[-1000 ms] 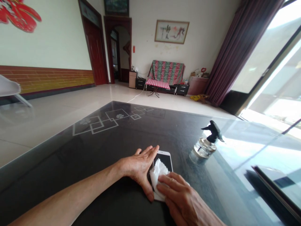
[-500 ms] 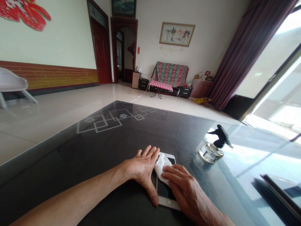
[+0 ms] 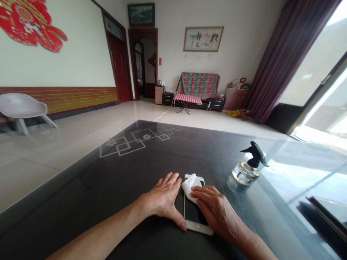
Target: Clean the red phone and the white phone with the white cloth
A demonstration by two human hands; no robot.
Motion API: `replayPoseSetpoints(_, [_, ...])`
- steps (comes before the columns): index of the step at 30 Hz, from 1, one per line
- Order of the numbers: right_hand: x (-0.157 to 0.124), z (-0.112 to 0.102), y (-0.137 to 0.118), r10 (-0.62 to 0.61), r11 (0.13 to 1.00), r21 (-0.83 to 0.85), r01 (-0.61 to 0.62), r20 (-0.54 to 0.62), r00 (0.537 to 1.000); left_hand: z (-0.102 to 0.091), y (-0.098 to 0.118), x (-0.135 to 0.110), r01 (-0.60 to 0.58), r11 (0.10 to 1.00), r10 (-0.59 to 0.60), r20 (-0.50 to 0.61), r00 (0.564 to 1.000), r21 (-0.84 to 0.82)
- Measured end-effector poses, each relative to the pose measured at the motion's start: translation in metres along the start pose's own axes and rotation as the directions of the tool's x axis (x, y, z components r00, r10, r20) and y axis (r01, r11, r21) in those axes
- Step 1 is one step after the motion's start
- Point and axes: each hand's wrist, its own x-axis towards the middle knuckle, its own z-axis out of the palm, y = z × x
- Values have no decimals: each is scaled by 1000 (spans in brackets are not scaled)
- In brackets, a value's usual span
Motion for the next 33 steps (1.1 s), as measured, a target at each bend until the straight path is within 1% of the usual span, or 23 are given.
replayPoseSetpoints(2, [5,-3,4,-11,1000,-1,11,8,1000,2,2,-5,3,1000,-3,-53,999,-2])
replayPoseSetpoints(6, [20,-6,16,-50,999,-20,51,42,998,4,3,-8,-47,999,47,-165,985,3])
replayPoseSetpoints(9, [33,-4,26,-82,995,-54,83,35,996,6,1,-6,-57,998,57,-173,983,3])
replayPoseSetpoints(14, [43,5,35,-93,991,-98,89,-37,995,5,-4,-3,-58,998,57,-137,989,-1])
replayPoseSetpoints(16, [41,7,34,-90,990,-110,85,-45,995,5,-4,-4,-72,997,71,-149,986,-3])
replayPoseSetpoints(19, [31,6,30,-81,989,-124,77,-26,996,6,-1,-7,-94,996,92,-210,973,-1])
replayPoseSetpoints(22, [19,4,22,-57,989,-135,55,-6,998,8,2,-10,-136,991,134,-266,955,9])
replayPoseSetpoints(26, [7,2,9,-31,989,-145,32,11,999,10,2,-10,-178,984,177,-307,935,27])
replayPoseSetpoints(29, [8,1,3,-35,987,-158,37,13,999,9,1,-8,-193,981,195,-315,929,38])
replayPoseSetpoints(33, [25,4,8,-76,981,-176,78,18,997,8,1,-7,-199,980,198,-316,928,32])
